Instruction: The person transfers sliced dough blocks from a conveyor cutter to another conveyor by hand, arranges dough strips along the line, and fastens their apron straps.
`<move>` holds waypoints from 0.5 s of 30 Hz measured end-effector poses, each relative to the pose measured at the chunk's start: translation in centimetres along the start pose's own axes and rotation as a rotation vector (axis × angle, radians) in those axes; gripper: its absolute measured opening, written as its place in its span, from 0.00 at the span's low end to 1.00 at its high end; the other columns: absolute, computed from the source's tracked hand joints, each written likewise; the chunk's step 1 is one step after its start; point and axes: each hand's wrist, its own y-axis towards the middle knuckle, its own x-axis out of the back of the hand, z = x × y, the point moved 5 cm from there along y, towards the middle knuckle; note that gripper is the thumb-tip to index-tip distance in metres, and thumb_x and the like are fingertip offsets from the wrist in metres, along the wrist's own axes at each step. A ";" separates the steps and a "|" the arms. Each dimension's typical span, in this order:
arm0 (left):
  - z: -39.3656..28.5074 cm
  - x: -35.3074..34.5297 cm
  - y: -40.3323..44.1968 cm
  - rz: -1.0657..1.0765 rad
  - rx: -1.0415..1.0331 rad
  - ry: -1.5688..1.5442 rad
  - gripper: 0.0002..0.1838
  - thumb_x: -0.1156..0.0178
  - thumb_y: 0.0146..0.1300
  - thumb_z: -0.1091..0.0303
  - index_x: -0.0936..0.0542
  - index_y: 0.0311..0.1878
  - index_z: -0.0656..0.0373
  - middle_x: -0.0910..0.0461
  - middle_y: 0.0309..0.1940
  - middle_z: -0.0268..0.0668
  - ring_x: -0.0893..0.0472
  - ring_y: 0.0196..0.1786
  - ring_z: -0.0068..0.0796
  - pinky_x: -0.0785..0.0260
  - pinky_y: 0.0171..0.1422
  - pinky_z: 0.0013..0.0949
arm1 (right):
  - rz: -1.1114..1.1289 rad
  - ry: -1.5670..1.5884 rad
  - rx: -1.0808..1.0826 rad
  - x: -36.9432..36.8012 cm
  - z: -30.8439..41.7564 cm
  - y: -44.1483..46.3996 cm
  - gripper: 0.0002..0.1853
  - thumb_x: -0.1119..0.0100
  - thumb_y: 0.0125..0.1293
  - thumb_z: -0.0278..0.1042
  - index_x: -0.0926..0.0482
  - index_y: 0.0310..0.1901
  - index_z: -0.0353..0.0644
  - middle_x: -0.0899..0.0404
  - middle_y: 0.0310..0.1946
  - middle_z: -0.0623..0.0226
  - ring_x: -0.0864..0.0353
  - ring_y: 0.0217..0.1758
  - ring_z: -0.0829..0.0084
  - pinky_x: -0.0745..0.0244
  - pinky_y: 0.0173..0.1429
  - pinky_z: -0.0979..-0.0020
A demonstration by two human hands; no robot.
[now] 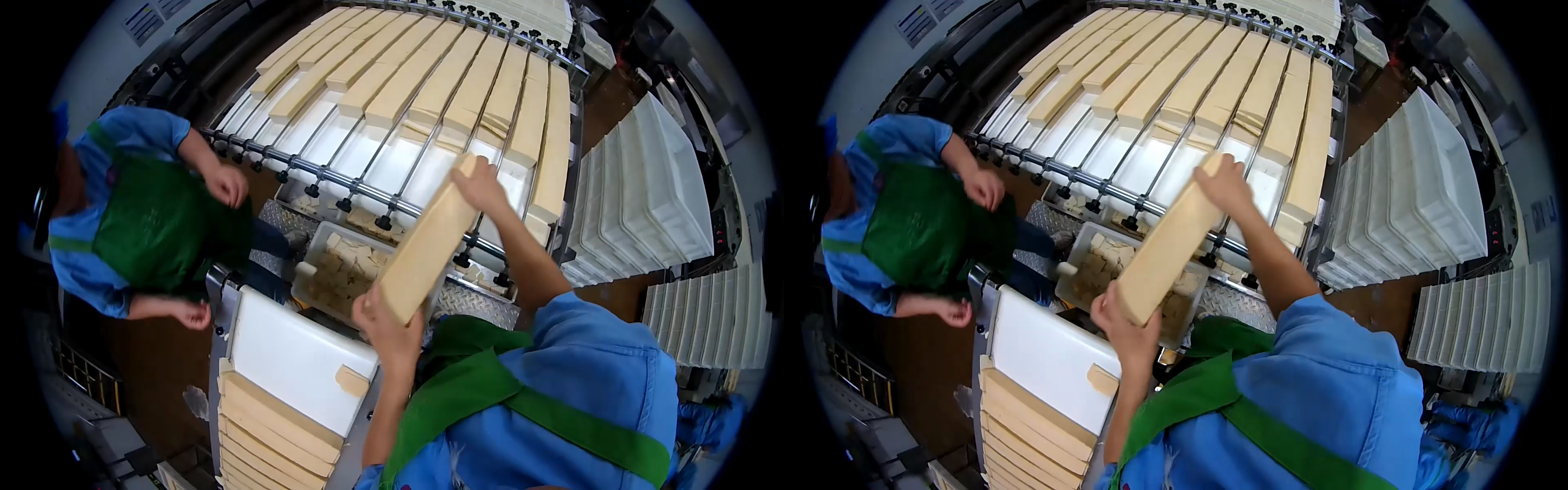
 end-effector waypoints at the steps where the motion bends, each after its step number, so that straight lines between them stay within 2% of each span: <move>1: -1.4 -1.2 0.4 0.076 -0.043 -0.030 0.40 0.32 0.48 0.74 0.37 0.66 0.58 0.45 0.59 0.54 0.36 0.60 0.56 0.41 0.65 0.45 | 0.024 -0.130 -0.037 0.8 -1.3 1.5 0.44 0.51 0.56 0.66 0.38 0.64 0.36 0.35 0.62 0.43 0.33 0.63 0.41 0.36 0.64 0.48; 2: -2.1 -1.9 0.8 0.074 -0.040 -0.025 0.40 0.32 0.48 0.74 0.37 0.66 0.58 0.45 0.59 0.54 0.36 0.60 0.56 0.41 0.65 0.45 | 0.040 -0.359 0.010 1.4 -2.0 3.0 0.39 0.55 0.60 0.63 0.33 0.62 0.36 0.33 0.62 0.45 0.39 0.68 0.43 0.44 0.68 0.46; 4: -3.2 -4.2 1.3 0.247 -0.034 -0.051 0.42 0.27 0.46 0.68 0.36 0.66 0.58 0.43 0.57 0.48 0.32 0.57 0.48 0.34 0.60 0.40 | 0.085 -0.467 0.151 1.9 -2.4 6.0 0.34 0.61 0.64 0.58 0.30 0.61 0.37 0.31 0.61 0.45 0.42 0.69 0.46 0.51 0.70 0.47; 5: -3.6 -4.8 1.5 0.250 -0.071 -0.014 0.44 0.25 0.46 0.64 0.36 0.66 0.59 0.42 0.57 0.48 0.31 0.56 0.47 0.32 0.58 0.39 | 0.091 -0.464 0.155 1.9 -2.6 7.7 0.34 0.61 0.64 0.58 0.30 0.61 0.37 0.31 0.61 0.45 0.42 0.69 0.46 0.51 0.70 0.47; 8: -4.1 -6.3 2.0 0.286 -0.051 0.005 0.43 0.24 0.46 0.62 0.35 0.65 0.59 0.41 0.56 0.48 0.31 0.56 0.46 0.33 0.58 0.39 | 0.117 -0.480 0.195 1.7 -2.8 11.2 0.33 0.65 0.66 0.55 0.29 0.60 0.36 0.33 0.63 0.44 0.42 0.69 0.48 0.53 0.71 0.49; 11: -4.7 -7.2 2.7 0.277 -0.029 -0.059 0.42 0.24 0.47 0.62 0.34 0.65 0.58 0.41 0.56 0.48 0.31 0.56 0.45 0.33 0.58 0.38 | 0.190 -0.467 0.118 1.5 -3.0 12.6 0.34 0.66 0.66 0.56 0.31 0.62 0.34 0.33 0.64 0.44 0.42 0.70 0.50 0.55 0.72 0.50; 13: -5.2 -7.7 3.2 0.267 -0.049 -0.047 0.42 0.25 0.47 0.62 0.34 0.65 0.57 0.41 0.56 0.48 0.31 0.55 0.44 0.32 0.57 0.37 | 0.093 -0.448 0.126 1.4 -3.3 13.1 0.35 0.66 0.67 0.54 0.35 0.64 0.31 0.39 0.67 0.45 0.44 0.71 0.50 0.55 0.72 0.51; 15: -5.8 -8.6 4.0 0.255 -0.071 -0.039 0.41 0.25 0.47 0.62 0.34 0.65 0.57 0.42 0.57 0.48 0.31 0.55 0.43 0.32 0.57 0.37 | 0.035 -0.468 0.145 1.4 -3.7 13.9 0.35 0.66 0.67 0.53 0.35 0.63 0.30 0.40 0.68 0.44 0.43 0.70 0.49 0.53 0.70 0.49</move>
